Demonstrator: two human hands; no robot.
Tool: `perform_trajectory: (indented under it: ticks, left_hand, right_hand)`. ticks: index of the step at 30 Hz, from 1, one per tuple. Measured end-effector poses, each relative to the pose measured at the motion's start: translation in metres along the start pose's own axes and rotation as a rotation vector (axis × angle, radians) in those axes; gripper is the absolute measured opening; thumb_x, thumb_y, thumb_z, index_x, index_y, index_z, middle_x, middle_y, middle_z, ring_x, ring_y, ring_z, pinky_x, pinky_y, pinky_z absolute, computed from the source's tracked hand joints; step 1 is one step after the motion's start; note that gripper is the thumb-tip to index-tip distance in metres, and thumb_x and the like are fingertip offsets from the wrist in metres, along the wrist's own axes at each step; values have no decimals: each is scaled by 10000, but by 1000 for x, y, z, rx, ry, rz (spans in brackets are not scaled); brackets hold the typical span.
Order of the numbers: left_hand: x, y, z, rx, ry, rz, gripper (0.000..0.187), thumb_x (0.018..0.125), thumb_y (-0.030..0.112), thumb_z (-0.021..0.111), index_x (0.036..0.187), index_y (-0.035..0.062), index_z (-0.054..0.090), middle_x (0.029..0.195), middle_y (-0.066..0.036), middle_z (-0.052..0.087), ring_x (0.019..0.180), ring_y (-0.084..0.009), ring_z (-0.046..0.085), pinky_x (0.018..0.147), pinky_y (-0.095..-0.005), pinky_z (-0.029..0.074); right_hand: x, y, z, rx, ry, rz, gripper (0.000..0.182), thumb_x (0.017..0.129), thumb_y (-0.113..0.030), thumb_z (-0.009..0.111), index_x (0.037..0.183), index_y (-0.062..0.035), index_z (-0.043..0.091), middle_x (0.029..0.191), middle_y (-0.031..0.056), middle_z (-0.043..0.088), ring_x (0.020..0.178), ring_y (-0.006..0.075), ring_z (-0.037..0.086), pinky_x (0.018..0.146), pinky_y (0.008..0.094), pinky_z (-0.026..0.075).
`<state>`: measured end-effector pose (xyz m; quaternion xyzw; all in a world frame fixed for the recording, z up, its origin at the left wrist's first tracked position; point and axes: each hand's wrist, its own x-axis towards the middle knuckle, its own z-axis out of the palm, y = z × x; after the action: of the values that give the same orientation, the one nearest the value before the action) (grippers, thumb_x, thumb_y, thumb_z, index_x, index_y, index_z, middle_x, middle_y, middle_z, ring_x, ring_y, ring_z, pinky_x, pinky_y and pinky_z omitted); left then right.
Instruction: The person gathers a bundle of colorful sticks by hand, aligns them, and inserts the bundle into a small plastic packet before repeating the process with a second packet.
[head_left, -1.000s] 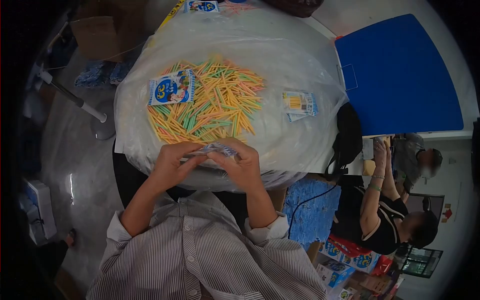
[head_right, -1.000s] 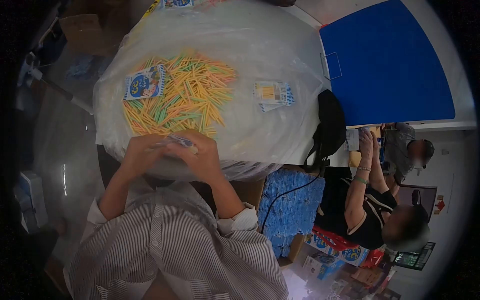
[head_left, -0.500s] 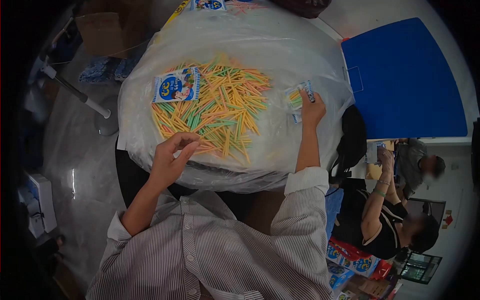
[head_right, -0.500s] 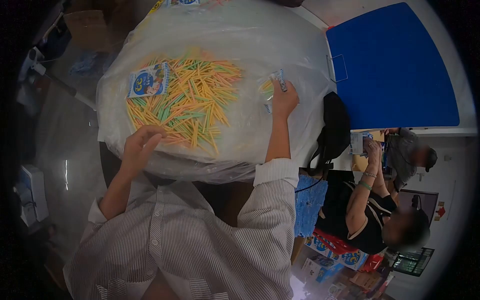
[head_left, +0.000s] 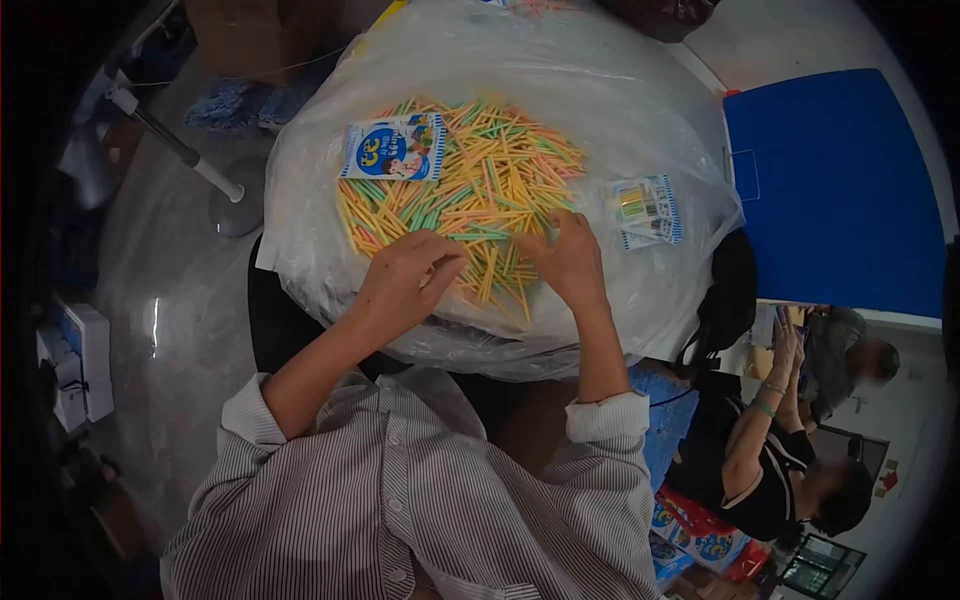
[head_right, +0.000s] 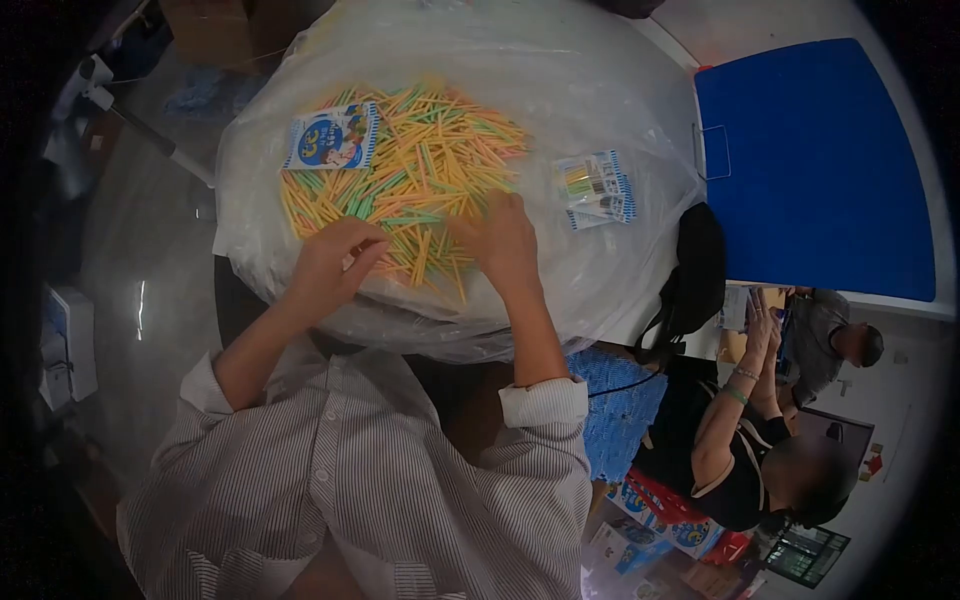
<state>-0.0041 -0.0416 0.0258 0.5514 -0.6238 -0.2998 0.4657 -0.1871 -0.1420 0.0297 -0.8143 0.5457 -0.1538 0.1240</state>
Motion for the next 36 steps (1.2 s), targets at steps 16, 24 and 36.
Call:
perform_trajectory:
  ticks: [16, 24, 36]
  left_hand:
    - [10, -17, 9, 119, 13, 192, 109, 718, 29, 552, 825, 15, 541, 785, -97, 499, 748, -260, 502, 640, -329, 425]
    - [59, 8, 41, -785, -101, -481, 342, 864, 262, 439, 1112, 28, 410, 1013, -68, 492, 891, -139, 481, 758, -247, 398]
    - [80, 6, 45, -1322, 237, -1016, 326, 878, 302, 390, 1061, 35, 433, 963, -53, 491, 871, -121, 467, 741, -243, 407]
  right_hand:
    - [23, 11, -10, 491, -416, 280, 208, 731, -134, 543, 847, 38, 521, 729, 135, 558, 643, 185, 535, 599, 301, 428]
    - [29, -33, -30, 735, -307, 180, 189, 756, -64, 515, 907, 50, 514, 752, 111, 562, 653, 167, 532, 582, 270, 426]
    - [20, -60, 8, 176, -23, -216, 433, 683, -3, 536, 1099, 50, 426, 1031, 185, 426, 861, 319, 456, 761, 382, 374]
